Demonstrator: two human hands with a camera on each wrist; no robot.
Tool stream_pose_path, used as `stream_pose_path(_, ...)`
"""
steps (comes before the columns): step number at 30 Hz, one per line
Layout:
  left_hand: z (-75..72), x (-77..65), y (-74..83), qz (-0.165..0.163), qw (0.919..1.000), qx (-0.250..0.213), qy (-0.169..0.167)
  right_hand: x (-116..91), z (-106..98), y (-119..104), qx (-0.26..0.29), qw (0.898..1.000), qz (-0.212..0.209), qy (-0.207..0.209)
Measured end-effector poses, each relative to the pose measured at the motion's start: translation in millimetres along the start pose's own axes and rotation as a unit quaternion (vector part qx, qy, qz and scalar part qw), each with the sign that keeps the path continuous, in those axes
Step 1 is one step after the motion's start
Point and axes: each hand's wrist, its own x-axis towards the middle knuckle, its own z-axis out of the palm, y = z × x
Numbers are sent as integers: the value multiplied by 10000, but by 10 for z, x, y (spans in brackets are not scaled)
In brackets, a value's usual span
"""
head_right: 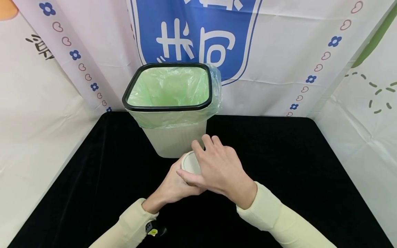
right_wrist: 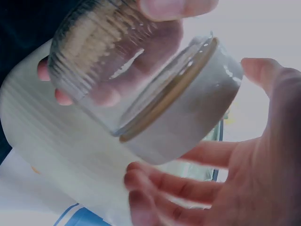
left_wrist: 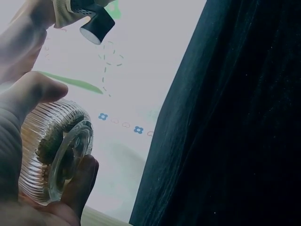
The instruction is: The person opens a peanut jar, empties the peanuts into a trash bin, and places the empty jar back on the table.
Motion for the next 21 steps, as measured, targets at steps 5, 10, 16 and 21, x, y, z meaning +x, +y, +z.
stream_pose_path(5, 3, 17, 2, 130, 9998, 164, 75, -3, 3, -38, -271, 9995, 123, 58)
stream_pose_path(10, -8, 29, 6, 64, 9997, 226, 61, -10, 36, -72, -385, 9992, 121, 80)
stream_pose_path(16, -15, 24, 9, -16, 10000, 76, -25, -17, 53, -79, -351, 9993, 32, 80)
stream_pose_path(21, -19, 18, 13, -65, 9999, 89, -59, -18, 45, -74, -189, 9998, -34, 2)
